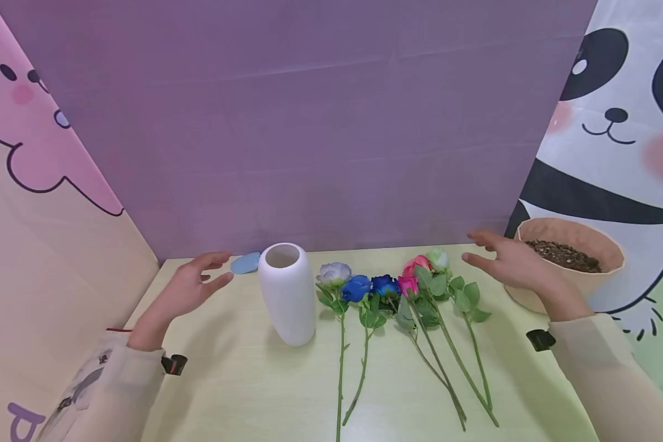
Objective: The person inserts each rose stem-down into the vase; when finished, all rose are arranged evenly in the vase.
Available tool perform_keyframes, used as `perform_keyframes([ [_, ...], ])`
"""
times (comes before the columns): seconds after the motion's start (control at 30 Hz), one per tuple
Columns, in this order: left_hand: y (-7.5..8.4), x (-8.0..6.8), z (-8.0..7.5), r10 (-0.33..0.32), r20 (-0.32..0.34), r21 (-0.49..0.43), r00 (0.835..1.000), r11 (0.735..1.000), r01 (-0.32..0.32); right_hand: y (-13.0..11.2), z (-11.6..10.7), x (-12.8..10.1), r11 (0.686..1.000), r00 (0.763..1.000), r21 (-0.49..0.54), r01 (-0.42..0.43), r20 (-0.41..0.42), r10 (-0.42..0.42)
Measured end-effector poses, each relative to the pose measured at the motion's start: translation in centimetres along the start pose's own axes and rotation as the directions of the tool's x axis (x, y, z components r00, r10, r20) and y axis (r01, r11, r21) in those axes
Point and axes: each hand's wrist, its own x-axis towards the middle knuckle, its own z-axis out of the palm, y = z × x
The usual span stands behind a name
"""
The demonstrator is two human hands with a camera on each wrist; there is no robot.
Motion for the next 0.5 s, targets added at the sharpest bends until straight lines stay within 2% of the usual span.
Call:
perform_keyframes([
  [0.23, 0.8, -0.4, 1.0, 0.006, 0.01, -0.152, 1.0, 0.988, -0.004, 0.0, 0.3, -0.4, 0.997, 1.0, 0.07, 0.02, -0.019, -0.018],
  [0.5, 1.3, -0.8, 2.5, 0.026, 0.03, -0.299, 0.999, 0.954, -0.015, 0.3, 0.7, -0.8, 0.99, 0.999, 0.14, 0.026, -0.035, -0.022],
])
